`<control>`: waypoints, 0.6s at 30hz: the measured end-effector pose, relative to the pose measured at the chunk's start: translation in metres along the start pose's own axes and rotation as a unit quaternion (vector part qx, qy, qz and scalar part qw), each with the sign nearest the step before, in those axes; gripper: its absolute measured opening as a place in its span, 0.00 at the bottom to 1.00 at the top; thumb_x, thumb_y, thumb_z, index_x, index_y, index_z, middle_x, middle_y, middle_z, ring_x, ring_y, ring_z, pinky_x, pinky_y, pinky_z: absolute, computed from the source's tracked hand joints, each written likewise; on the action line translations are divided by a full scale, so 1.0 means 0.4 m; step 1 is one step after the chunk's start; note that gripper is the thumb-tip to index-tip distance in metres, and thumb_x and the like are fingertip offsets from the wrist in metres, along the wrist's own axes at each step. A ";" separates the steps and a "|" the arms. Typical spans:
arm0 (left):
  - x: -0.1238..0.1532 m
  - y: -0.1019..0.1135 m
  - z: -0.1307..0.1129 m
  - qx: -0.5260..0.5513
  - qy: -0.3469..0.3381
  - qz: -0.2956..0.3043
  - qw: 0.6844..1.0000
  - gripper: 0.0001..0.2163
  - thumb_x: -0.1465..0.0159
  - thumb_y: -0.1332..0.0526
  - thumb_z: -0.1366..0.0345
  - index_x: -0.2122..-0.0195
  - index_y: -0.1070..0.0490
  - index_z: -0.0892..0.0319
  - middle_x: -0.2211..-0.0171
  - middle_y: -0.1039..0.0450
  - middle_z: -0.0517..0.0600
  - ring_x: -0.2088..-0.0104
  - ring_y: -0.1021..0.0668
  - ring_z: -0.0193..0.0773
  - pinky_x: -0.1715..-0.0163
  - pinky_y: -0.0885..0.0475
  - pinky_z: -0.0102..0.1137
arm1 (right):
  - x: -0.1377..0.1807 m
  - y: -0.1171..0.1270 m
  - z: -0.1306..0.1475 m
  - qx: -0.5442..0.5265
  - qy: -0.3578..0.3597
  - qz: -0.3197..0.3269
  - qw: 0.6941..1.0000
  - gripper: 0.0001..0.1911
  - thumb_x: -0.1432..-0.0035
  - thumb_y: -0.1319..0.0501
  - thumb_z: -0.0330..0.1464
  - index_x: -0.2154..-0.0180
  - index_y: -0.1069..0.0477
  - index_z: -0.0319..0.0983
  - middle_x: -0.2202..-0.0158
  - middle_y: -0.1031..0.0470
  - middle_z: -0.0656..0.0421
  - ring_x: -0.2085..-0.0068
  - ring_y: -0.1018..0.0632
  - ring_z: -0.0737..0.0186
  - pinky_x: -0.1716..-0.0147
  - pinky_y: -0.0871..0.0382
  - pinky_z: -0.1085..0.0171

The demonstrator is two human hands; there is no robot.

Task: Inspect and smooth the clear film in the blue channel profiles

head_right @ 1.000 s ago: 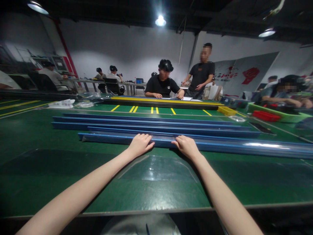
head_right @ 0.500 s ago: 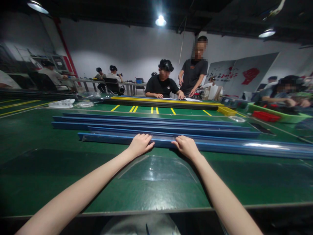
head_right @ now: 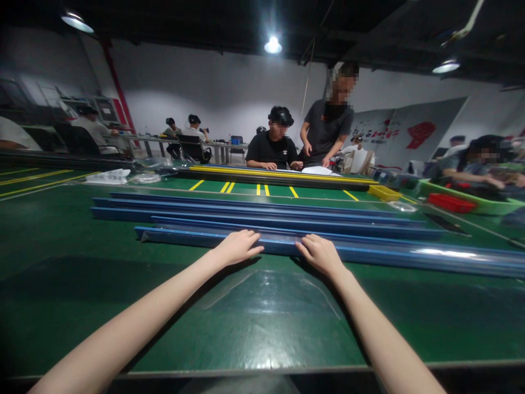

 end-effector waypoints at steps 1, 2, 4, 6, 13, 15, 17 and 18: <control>0.001 0.001 0.000 0.007 -0.005 0.008 1.000 0.16 0.38 0.54 0.55 0.59 0.36 0.61 0.63 0.29 0.52 0.61 0.28 0.40 0.65 0.34 0.31 | -0.001 -0.001 -0.001 -0.002 -0.003 0.002 1.000 0.23 0.39 0.60 0.40 0.75 0.34 0.39 0.74 0.32 0.58 0.71 0.31 0.66 0.72 0.46 0.69; 0.002 0.003 0.001 0.013 -0.008 0.014 1.000 0.16 0.38 0.54 0.55 0.58 0.36 0.61 0.62 0.29 0.52 0.61 0.28 0.40 0.64 0.34 0.31 | -0.002 -0.002 -0.001 -0.004 -0.007 0.004 1.000 0.23 0.39 0.61 0.40 0.75 0.34 0.39 0.74 0.32 0.58 0.70 0.31 0.67 0.72 0.46 0.69; 0.008 0.007 0.006 0.017 -0.008 0.017 1.000 0.16 0.38 0.53 0.56 0.57 0.37 0.60 0.61 0.29 0.52 0.61 0.27 0.41 0.64 0.34 0.31 | -0.005 -0.006 -0.002 -0.005 -0.015 0.011 1.000 0.23 0.39 0.61 0.40 0.75 0.34 0.39 0.74 0.31 0.58 0.70 0.31 0.66 0.71 0.46 0.69; 0.018 0.010 0.016 0.013 -0.003 0.018 1.000 0.16 0.39 0.52 0.56 0.56 0.37 0.60 0.61 0.29 0.52 0.61 0.27 0.41 0.64 0.33 0.32 | -0.009 -0.012 -0.005 -0.001 -0.026 0.024 0.999 0.24 0.39 0.62 0.40 0.74 0.33 0.39 0.73 0.30 0.58 0.69 0.30 0.66 0.71 0.45 0.69; 0.084 0.017 0.104 -0.022 0.038 0.033 0.999 0.14 0.39 0.50 0.57 0.58 0.37 0.59 0.60 0.30 0.52 0.60 0.27 0.41 0.63 0.34 0.32 | -0.036 -0.036 0.003 -0.002 -0.039 0.100 0.994 0.26 0.39 0.64 0.42 0.74 0.33 0.40 0.72 0.28 0.58 0.68 0.28 0.65 0.72 0.46 0.68; 0.103 0.020 0.138 -0.031 0.054 0.036 0.997 0.13 0.39 0.50 0.57 0.59 0.37 0.59 0.61 0.30 0.52 0.60 0.28 0.41 0.63 0.35 0.31 | -0.050 -0.036 0.024 -0.003 -0.026 0.113 0.993 0.27 0.39 0.65 0.42 0.74 0.33 0.40 0.72 0.27 0.58 0.68 0.28 0.65 0.73 0.46 0.68; 0.119 0.022 0.169 -0.033 0.070 0.039 0.996 0.13 0.39 0.50 0.55 0.60 0.36 0.58 0.61 0.30 0.51 0.60 0.28 0.40 0.63 0.35 0.31 | -0.068 -0.034 0.054 -0.002 -0.009 0.120 0.993 0.27 0.40 0.65 0.43 0.74 0.33 0.40 0.71 0.27 0.57 0.69 0.28 0.65 0.73 0.47 0.68; 0.127 0.022 0.183 -0.034 0.077 0.041 0.996 0.14 0.39 0.50 0.55 0.60 0.36 0.58 0.61 0.30 0.51 0.60 0.28 0.40 0.63 0.35 0.31 | -0.078 -0.033 0.072 0.001 0.000 0.123 0.992 0.27 0.40 0.64 0.43 0.74 0.33 0.39 0.71 0.27 0.57 0.69 0.28 0.65 0.74 0.47 0.68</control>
Point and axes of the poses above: each hand's wrist, its own x-axis away from the middle knuckle, its own y-axis out of the back of the hand, z = x × y, the point moved 9 cm from there along -x, towards the middle knuckle
